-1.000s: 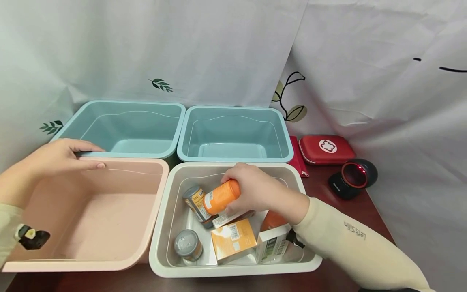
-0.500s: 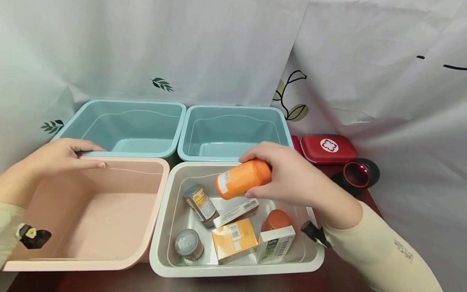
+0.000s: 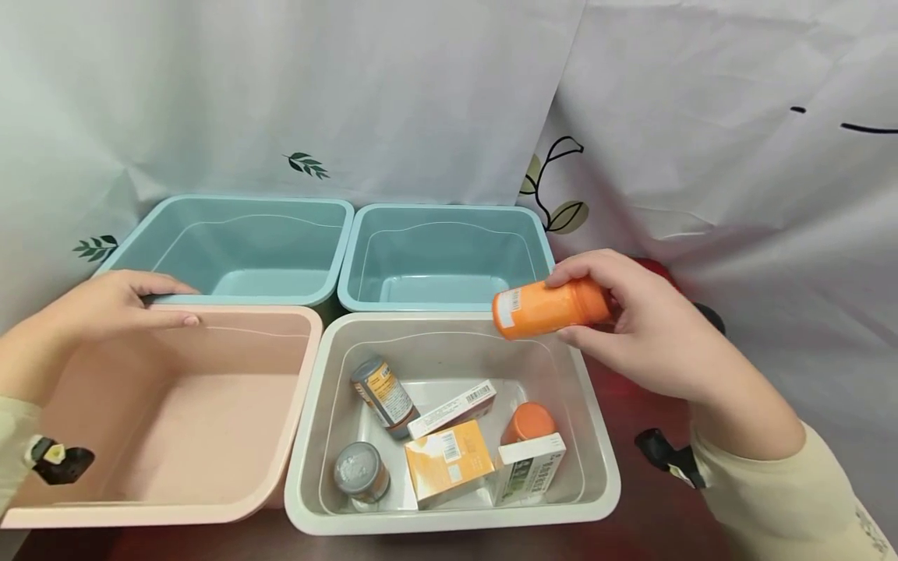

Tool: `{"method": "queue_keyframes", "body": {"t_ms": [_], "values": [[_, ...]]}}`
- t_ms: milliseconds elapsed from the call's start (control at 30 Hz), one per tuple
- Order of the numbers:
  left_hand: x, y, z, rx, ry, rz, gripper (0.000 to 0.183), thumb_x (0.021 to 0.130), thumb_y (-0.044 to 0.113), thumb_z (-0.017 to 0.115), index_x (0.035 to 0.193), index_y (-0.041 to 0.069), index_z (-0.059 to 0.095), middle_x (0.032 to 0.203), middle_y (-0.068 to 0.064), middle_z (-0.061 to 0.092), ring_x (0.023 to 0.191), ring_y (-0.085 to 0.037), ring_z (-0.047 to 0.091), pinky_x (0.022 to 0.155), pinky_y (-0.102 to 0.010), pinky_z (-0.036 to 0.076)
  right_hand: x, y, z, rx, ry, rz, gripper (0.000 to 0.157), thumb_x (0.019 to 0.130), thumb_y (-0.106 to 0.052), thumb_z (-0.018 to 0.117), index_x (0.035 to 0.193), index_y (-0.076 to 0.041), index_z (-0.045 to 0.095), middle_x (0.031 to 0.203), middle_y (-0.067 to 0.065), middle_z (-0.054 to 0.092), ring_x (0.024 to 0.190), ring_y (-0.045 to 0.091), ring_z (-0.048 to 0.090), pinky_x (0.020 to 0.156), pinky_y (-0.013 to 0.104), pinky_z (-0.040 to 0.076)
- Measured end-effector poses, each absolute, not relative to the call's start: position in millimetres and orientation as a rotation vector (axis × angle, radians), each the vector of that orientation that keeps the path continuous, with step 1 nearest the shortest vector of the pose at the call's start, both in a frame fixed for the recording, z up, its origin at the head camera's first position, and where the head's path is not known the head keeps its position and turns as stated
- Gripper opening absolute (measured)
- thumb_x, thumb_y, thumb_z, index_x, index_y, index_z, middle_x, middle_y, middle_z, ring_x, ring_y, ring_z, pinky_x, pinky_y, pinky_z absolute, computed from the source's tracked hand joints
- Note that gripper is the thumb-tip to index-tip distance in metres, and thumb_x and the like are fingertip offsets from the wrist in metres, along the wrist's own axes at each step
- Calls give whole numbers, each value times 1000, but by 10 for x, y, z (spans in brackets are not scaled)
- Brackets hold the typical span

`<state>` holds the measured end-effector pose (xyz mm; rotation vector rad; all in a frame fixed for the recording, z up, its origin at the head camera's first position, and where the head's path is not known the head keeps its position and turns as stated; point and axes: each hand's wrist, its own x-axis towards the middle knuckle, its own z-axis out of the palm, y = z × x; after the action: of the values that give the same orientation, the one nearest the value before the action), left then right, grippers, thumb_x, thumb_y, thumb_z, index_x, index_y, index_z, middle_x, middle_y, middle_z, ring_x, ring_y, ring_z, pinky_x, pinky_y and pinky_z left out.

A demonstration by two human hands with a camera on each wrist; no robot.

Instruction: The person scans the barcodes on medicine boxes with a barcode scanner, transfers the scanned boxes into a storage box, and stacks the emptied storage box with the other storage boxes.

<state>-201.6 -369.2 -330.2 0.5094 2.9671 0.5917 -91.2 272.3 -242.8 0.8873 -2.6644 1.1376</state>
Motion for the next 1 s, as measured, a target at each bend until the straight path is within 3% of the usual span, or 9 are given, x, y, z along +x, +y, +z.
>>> {"method": "queue_keyframes", "body": {"t_ms": [133,300,467,667,833,1000], "values": [[-2020,-3702,-3306,520,2964,586,43,84,39,94,122,21,82,123,-9,76,101,-4,63,79,-29,53,-910,2887,-2462,651,-2684,1150,63,79,17,86,132,-12,67,130,1,68,94,13,71,75,17,55],[-2037,-3692,-3298,522,2955,584,44,85,38,93,123,20,82,125,-10,76,98,7,59,79,-30,53,-877,3115,-2519,335,-2748,958,56,80,-2,95,127,-20,72,108,-9,74,76,10,68,68,14,48],[-2035,-3681,-3300,513,2952,597,43,85,39,93,122,21,82,122,-7,77,99,3,61,79,-29,53,-869,3326,-2583,139,-2786,774,49,81,-20,97,123,-22,73,85,-2,73,69,9,62,64,17,42],[-2029,-3704,-3316,504,2960,611,42,84,40,94,120,23,83,121,-4,77,100,-5,65,79,-28,53,-946,3564,-2742,-22,-2850,628,51,86,-38,92,127,-16,71,87,5,72,72,11,57,60,23,40],[-2027,-3722,-3327,503,2971,623,41,82,40,95,118,24,83,121,-5,77,98,3,62,79,-25,52,-1047,3768,-2913,-91,-2975,516,51,92,-46,84,122,-7,69,85,7,69,77,26,57,58,33,41],[-2012,-3719,-3328,485,2963,640,40,82,40,95,118,25,83,121,-5,77,97,6,61,79,-27,52,-1107,3938,-3014,-157,-3116,440,52,98,-56,71,109,-5,65,82,5,64,85,35,57,63,36,40]]}}
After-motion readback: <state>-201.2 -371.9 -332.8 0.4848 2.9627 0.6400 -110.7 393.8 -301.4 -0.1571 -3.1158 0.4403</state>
